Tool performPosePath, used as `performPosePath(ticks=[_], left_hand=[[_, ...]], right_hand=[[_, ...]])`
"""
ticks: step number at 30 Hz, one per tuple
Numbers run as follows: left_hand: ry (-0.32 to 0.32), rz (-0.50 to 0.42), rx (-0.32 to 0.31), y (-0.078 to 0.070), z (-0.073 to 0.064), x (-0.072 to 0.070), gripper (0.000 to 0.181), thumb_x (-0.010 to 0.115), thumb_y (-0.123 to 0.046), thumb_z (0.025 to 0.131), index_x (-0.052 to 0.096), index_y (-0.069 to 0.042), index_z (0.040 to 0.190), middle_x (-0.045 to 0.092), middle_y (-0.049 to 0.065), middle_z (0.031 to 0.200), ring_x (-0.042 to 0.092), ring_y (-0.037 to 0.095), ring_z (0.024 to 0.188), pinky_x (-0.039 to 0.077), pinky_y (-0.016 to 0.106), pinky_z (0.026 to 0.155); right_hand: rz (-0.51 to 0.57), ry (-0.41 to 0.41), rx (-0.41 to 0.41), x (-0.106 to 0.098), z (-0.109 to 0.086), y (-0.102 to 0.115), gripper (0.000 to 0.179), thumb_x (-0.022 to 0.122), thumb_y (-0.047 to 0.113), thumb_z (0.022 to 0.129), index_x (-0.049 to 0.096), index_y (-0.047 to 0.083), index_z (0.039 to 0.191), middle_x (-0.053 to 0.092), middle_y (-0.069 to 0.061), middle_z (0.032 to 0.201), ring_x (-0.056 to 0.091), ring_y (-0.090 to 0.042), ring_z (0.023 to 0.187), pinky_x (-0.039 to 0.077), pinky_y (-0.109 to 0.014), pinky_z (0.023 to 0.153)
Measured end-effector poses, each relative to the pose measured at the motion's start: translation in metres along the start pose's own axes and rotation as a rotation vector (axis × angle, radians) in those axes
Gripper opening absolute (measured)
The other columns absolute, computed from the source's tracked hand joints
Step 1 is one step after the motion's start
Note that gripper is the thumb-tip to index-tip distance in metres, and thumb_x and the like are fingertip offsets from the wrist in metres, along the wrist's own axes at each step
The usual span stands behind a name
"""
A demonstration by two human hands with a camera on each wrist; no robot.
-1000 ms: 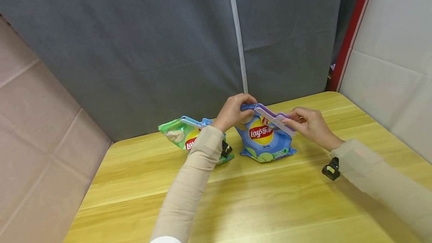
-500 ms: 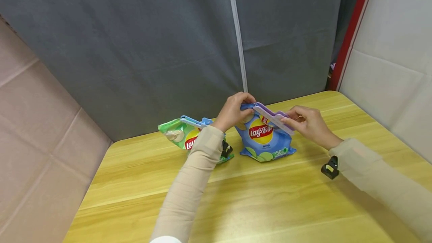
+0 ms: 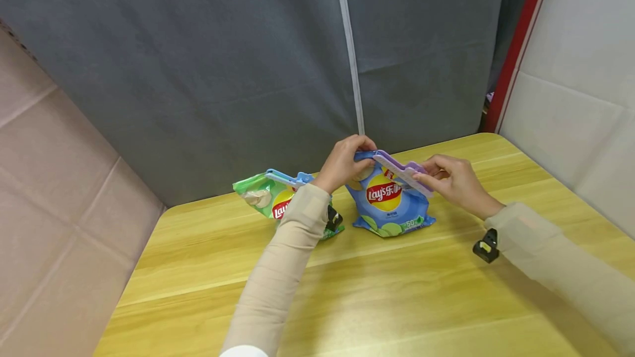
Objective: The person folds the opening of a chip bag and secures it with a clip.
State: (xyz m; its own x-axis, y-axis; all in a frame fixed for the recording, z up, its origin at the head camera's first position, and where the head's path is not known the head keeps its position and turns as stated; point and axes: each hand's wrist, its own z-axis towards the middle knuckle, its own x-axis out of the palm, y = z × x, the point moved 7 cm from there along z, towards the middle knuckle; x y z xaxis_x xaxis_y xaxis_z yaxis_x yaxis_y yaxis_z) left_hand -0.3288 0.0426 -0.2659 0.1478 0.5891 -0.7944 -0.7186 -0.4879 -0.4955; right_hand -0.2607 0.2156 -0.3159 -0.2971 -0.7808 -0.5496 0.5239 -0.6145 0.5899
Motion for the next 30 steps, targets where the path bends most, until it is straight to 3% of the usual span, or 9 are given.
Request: performPosePath(ticks=[16, 30], left_hand=[[-0.017, 0.025, 0.021, -0.0036, -0.0015, -0.0002, 0.018, 0.067, -0.010, 0.078, 0.061, -0.007, 0.094, 0.054, 0.002, 0.093, 0.050, 0.012, 0.086, 0.041, 0.015, 0.077], [0.007, 0.058, -0.012, -0.0014, -0.0003, 0.0025, 0.021, 0.067, -0.014, 0.079, 0.060, -0.009, 0.098, 0.057, 0.000, 0.098, 0.054, 0.011, 0.090, 0.042, 0.019, 0.081]], right_hand=[[0.015, -0.049, 0.052, -0.0024, -0.0038, -0.0017, 0.022, 0.072, 0.009, 0.073, 0.062, 0.001, 0.091, 0.062, -0.007, 0.080, 0.053, -0.004, 0.064, 0.044, -0.009, 0.060], [0.095, 0.061, 0.113, 0.0010, -0.0019, -0.0087, 0.029, 0.068, 0.011, 0.077, 0.058, -0.001, 0.101, 0.060, -0.012, 0.088, 0.054, -0.010, 0.066, 0.046, -0.014, 0.060]])
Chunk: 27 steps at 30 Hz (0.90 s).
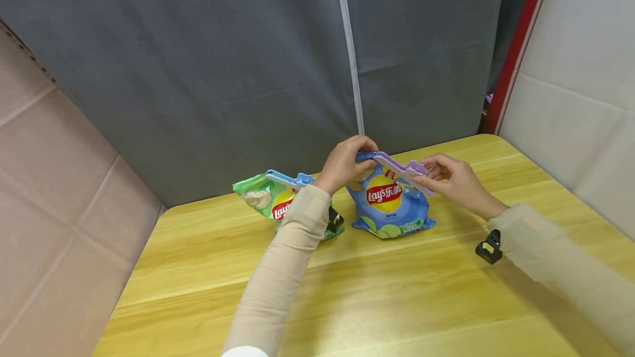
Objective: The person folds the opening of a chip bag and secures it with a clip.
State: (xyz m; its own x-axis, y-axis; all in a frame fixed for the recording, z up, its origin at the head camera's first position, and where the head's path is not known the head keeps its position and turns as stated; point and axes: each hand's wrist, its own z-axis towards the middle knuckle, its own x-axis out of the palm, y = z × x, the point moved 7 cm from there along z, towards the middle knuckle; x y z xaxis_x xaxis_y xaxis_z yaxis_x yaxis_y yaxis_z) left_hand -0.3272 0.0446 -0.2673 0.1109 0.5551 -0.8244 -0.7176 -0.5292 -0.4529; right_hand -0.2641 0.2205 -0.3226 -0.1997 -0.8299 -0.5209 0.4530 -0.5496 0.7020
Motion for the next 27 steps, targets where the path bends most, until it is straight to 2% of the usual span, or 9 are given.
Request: performPosePath(ticks=[5, 11, 18, 27], left_hand=[[0.005, 0.022, 0.013, -0.0014, 0.0000, 0.0008, 0.024, 0.066, -0.015, 0.080, 0.061, -0.009, 0.102, 0.057, 0.001, 0.099, 0.054, 0.011, 0.091, 0.041, 0.019, 0.082], [0.008, 0.034, 0.015, -0.0018, -0.0002, 0.0018, 0.022, 0.064, -0.017, 0.081, 0.062, -0.010, 0.102, 0.057, 0.000, 0.099, 0.053, 0.011, 0.089, 0.041, 0.020, 0.081], [0.007, 0.029, 0.003, -0.0009, -0.0009, 0.0013, 0.020, 0.063, -0.016, 0.082, 0.062, -0.011, 0.101, 0.059, 0.000, 0.102, 0.053, 0.011, 0.090, 0.041, 0.020, 0.082], [0.011, 0.066, -0.011, 0.0018, -0.0017, -0.0002, 0.023, 0.064, -0.020, 0.082, 0.062, -0.012, 0.103, 0.059, -0.001, 0.102, 0.054, 0.011, 0.089, 0.041, 0.021, 0.082]], right_hand=[[0.007, 0.009, 0.005, 0.0005, 0.0008, -0.0023, 0.030, 0.068, 0.008, 0.077, 0.057, -0.002, 0.103, 0.060, -0.013, 0.089, 0.053, -0.010, 0.065, 0.046, -0.014, 0.058], [-0.039, 0.008, 0.013, 0.0003, 0.0025, -0.0010, 0.029, 0.068, 0.008, 0.077, 0.057, -0.003, 0.102, 0.060, -0.012, 0.088, 0.051, -0.010, 0.067, 0.045, -0.014, 0.059], [-0.063, 0.002, 0.019, 0.0007, 0.0026, 0.0017, 0.027, 0.068, 0.011, 0.077, 0.058, -0.002, 0.100, 0.061, -0.010, 0.086, 0.052, -0.011, 0.067, 0.045, -0.014, 0.060], [-0.071, 0.011, 0.009, -0.0008, 0.0045, 0.0024, 0.026, 0.067, 0.005, 0.077, 0.058, -0.004, 0.099, 0.060, -0.013, 0.086, 0.050, -0.008, 0.069, 0.042, -0.010, 0.062]])
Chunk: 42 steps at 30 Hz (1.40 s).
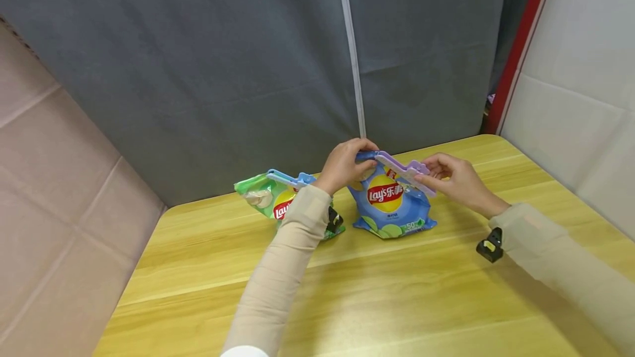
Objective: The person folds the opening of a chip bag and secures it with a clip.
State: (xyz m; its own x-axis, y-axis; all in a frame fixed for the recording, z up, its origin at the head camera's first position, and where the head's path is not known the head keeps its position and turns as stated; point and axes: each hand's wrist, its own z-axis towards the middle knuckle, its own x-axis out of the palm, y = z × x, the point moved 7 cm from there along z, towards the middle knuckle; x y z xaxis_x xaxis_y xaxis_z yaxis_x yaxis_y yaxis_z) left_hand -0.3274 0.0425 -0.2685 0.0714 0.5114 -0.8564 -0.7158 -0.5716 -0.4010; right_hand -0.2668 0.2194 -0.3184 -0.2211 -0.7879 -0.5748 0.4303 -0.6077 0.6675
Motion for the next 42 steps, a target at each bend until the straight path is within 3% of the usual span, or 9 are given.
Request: performPosePath(ticks=[14, 26, 42], left_hand=[[-0.004, -0.002, -0.012, 0.002, 0.000, 0.002, 0.022, 0.060, -0.019, 0.084, 0.062, -0.011, 0.105, 0.060, 0.000, 0.104, 0.055, 0.011, 0.089, 0.042, 0.021, 0.080], [-0.014, 0.014, 0.010, 0.001, -0.001, 0.000, 0.023, 0.061, -0.020, 0.084, 0.063, -0.011, 0.105, 0.061, 0.001, 0.104, 0.056, 0.011, 0.090, 0.042, 0.021, 0.081], [0.004, -0.009, 0.004, 0.001, 0.000, 0.002, 0.032, 0.061, -0.021, 0.084, 0.058, -0.012, 0.114, 0.057, 0.001, 0.109, 0.054, 0.013, 0.096, 0.041, 0.023, 0.085]], right_hand=[[0.036, 0.019, 0.088, 0.002, 0.002, -0.009, 0.030, 0.063, 0.018, 0.082, 0.057, 0.000, 0.105, 0.060, -0.013, 0.096, 0.050, -0.008, 0.081, 0.040, -0.009, 0.068], [0.077, 0.048, 0.117, 0.003, 0.002, -0.012, 0.031, 0.062, 0.018, 0.084, 0.056, 0.000, 0.108, 0.058, -0.013, 0.099, 0.049, -0.009, 0.083, 0.041, -0.010, 0.069], [0.121, 0.041, 0.071, 0.004, 0.002, -0.009, 0.033, 0.063, 0.015, 0.083, 0.053, -0.005, 0.107, 0.056, -0.015, 0.096, 0.049, -0.005, 0.079, 0.043, -0.012, 0.066]])
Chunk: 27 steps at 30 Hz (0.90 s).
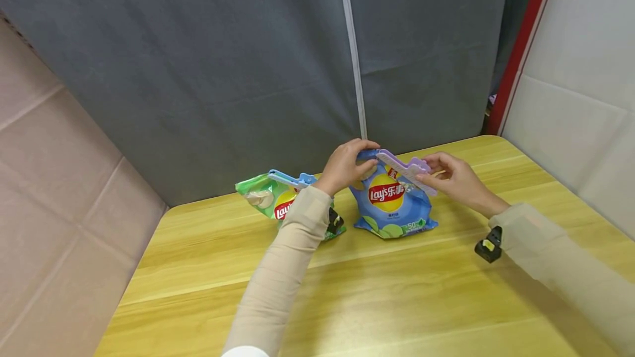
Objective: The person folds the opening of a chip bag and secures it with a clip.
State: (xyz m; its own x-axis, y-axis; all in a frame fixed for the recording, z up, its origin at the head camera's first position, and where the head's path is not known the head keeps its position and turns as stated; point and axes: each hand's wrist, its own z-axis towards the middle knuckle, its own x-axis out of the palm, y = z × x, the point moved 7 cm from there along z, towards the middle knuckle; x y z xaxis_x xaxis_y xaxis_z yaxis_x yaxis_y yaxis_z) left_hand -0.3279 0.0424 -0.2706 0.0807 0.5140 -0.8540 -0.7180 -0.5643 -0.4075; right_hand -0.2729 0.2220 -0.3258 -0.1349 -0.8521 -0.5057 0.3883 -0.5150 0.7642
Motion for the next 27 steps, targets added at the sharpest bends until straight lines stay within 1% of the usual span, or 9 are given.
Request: performPosePath(ticks=[7, 12, 19, 22, 27], left_hand=[[-0.015, 0.011, 0.020, -0.0009, -0.0004, -0.0008, 0.032, 0.061, -0.021, 0.084, 0.058, -0.011, 0.115, 0.057, 0.001, 0.107, 0.054, 0.014, 0.095, 0.041, 0.023, 0.084], [-0.021, 0.004, 0.023, -0.0012, -0.0002, -0.0010, 0.034, 0.062, -0.021, 0.084, 0.058, -0.011, 0.115, 0.057, 0.001, 0.108, 0.053, 0.014, 0.097, 0.040, 0.024, 0.086], [-0.030, -0.009, 0.020, -0.0015, 0.0001, -0.0011, 0.036, 0.063, -0.020, 0.083, 0.056, -0.011, 0.117, 0.055, 0.002, 0.114, 0.051, 0.015, 0.103, 0.038, 0.025, 0.089], [-0.037, 0.003, 0.020, -0.0015, -0.0003, -0.0013, 0.037, 0.063, -0.020, 0.082, 0.056, -0.011, 0.118, 0.055, 0.002, 0.115, 0.049, 0.015, 0.106, 0.033, 0.028, 0.094], [-0.048, 0.007, 0.026, -0.0018, -0.0017, -0.0014, 0.042, 0.064, -0.021, 0.082, 0.052, -0.012, 0.122, 0.052, 0.002, 0.120, 0.044, 0.016, 0.110, 0.023, 0.033, 0.101]], right_hand=[[0.006, 0.014, 0.021, 0.0007, -0.0001, -0.0016, 0.037, 0.063, 0.016, 0.082, 0.050, -0.005, 0.110, 0.054, -0.016, 0.098, 0.048, -0.007, 0.082, 0.042, -0.012, 0.067], [0.008, 0.029, 0.042, 0.0014, -0.0009, -0.0024, 0.040, 0.063, 0.017, 0.083, 0.048, -0.005, 0.113, 0.053, -0.016, 0.102, 0.047, -0.008, 0.085, 0.041, -0.013, 0.070], [0.025, 0.054, 0.065, 0.0023, -0.0013, -0.0043, 0.044, 0.063, 0.016, 0.083, 0.045, -0.004, 0.118, 0.051, -0.017, 0.107, 0.047, -0.017, 0.090, 0.041, -0.012, 0.071], [0.030, 0.060, 0.068, 0.0026, -0.0017, -0.0047, 0.044, 0.063, 0.016, 0.083, 0.045, -0.004, 0.118, 0.051, -0.017, 0.107, 0.047, -0.018, 0.090, 0.041, -0.012, 0.072], [0.022, 0.057, 0.064, 0.0021, -0.0032, -0.0064, 0.045, 0.062, 0.017, 0.083, 0.045, -0.003, 0.119, 0.051, -0.016, 0.110, 0.047, -0.013, 0.091, 0.041, -0.014, 0.074]])
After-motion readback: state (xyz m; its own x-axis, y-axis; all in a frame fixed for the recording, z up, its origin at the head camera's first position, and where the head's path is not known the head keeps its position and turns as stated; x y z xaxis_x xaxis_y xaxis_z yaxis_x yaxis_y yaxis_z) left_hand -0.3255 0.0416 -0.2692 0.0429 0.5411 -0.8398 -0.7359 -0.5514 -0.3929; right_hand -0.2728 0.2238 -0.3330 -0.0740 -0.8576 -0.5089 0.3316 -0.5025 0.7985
